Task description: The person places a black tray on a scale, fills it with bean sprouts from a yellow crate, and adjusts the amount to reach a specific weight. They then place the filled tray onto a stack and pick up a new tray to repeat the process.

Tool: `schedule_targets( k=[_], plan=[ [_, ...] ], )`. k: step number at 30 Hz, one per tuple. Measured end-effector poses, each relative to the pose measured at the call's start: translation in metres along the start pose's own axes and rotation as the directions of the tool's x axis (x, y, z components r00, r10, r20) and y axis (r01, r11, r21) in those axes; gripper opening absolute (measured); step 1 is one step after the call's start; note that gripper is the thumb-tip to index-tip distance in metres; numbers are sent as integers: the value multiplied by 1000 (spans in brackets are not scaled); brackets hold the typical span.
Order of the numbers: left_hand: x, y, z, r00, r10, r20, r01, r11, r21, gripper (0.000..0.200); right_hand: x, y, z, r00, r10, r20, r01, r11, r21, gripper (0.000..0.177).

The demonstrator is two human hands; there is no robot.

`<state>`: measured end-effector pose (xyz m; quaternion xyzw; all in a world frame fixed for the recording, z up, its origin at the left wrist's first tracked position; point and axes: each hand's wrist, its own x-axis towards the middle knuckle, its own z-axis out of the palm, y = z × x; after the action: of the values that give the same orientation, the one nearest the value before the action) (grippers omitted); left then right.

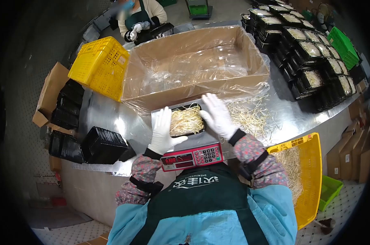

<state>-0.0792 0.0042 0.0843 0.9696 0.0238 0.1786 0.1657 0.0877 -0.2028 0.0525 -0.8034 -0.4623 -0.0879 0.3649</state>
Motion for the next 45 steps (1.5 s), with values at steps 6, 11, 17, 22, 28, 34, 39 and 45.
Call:
schedule_targets(
  k=[6,11,17,22,28,34,39,45],
  plan=[
    [10,-10,46,996,81,21,-81,997,-12,92,11,-48,55,958,-36,286,54,997,-54,79],
    [27,-18,50,994,-19,109,20,1000,-8,64,26,-50,68,910,134,391,-122,991,-56,82],
    [30,-20,51,991,-11,131,10,1000,6,63,37,-35,39,947,-143,288,113,987,118,80],
    [32,-17,47,995,10,101,-10,1000,2,72,40,-44,-9,854,-137,502,-104,901,422,35],
    [32,-18,46,987,-20,158,18,1000,19,79,28,-20,22,800,-244,549,-38,891,452,40],
    [37,-7,25,988,0,153,18,993,-113,90,153,27,-44,797,117,593,-400,838,372,35],
    [27,2,-21,991,-100,93,123,950,-286,93,236,223,28,848,332,412,-336,939,-65,67],
    [-34,-6,-44,876,-482,21,444,789,-425,83,199,264,57,650,410,640,-15,849,-529,76]
  ],
)
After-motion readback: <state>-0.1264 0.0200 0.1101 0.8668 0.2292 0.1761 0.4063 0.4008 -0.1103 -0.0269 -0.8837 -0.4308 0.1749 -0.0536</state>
